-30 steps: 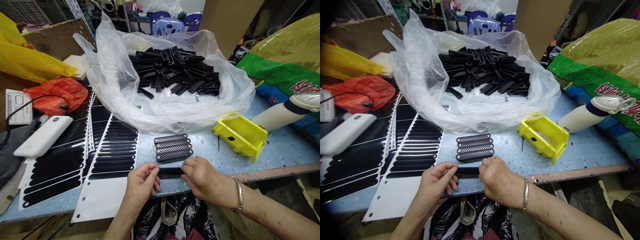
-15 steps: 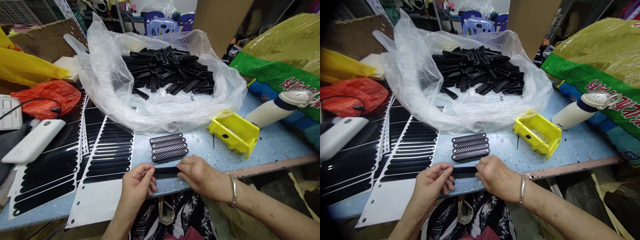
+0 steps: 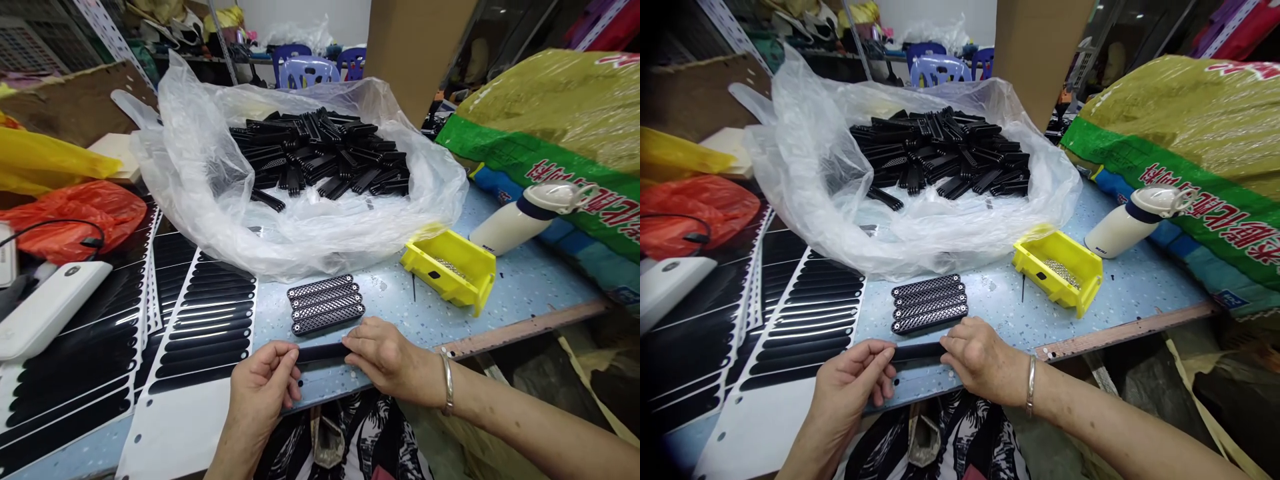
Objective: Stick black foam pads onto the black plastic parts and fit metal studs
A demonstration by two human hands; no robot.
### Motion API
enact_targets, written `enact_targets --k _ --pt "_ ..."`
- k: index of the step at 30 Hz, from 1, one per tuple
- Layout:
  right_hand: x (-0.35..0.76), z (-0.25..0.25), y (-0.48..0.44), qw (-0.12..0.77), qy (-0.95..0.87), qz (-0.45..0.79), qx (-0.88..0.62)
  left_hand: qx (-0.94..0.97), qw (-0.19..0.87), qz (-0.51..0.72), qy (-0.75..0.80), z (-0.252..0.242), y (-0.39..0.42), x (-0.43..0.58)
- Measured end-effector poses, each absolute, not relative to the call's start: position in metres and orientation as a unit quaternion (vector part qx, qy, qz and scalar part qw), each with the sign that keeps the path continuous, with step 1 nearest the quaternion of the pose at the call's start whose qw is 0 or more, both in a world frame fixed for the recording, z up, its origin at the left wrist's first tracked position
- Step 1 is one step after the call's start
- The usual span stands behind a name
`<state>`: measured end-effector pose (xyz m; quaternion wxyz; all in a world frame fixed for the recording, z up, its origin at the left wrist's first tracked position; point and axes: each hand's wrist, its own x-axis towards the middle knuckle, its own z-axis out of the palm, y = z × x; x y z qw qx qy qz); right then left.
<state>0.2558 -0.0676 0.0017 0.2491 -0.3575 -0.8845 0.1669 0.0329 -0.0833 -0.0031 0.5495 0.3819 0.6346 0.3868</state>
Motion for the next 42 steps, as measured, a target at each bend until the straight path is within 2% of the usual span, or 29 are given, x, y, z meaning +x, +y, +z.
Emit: enact_targets --k 2,5,7,10,15,26,37,42 --pt "0.256 -0.001 -0.068 0.252 -0.881 0.168 -0.363 0.441 0.501 0.383 0.639 -0.004 -0.085 0.031" --pt "0.256 -0.004 -0.066 0.253 -0.878 0.178 -0.366 0.595 0.307 0.39 0.633 0.001 -0.091 0.029" --pt "0.255 -0.006 -0.066 0.253 -0.878 0.177 -0.365 0.689 0.172 0.402 0.579 0.006 -0.096 0.029" --pt "0.255 -0.006 -0.065 0.251 -0.881 0.168 -0.365 0.79 0.086 0.397 0.46 0.006 -0.104 0.031" --pt "0.254 -0.004 -0.065 0.227 -0.887 0.162 -0.368 0.874 0.053 0.351 0.333 -0.014 -0.111 0.035" --pt "0.254 -0.002 -0.065 0.212 -0.888 0.17 -0.372 0.892 -0.006 0.327 0.313 -0.034 -0.107 0.041" --pt "0.251 -0.006 -0.07 0.304 -0.851 0.192 -0.383 0.898 0.008 0.311 0.31 -0.04 -0.109 0.041" --pt "0.252 -0.007 -0.068 0.344 -0.828 0.219 -0.384 0.869 0.011 0.344 0.354 -0.03 -0.106 0.038"
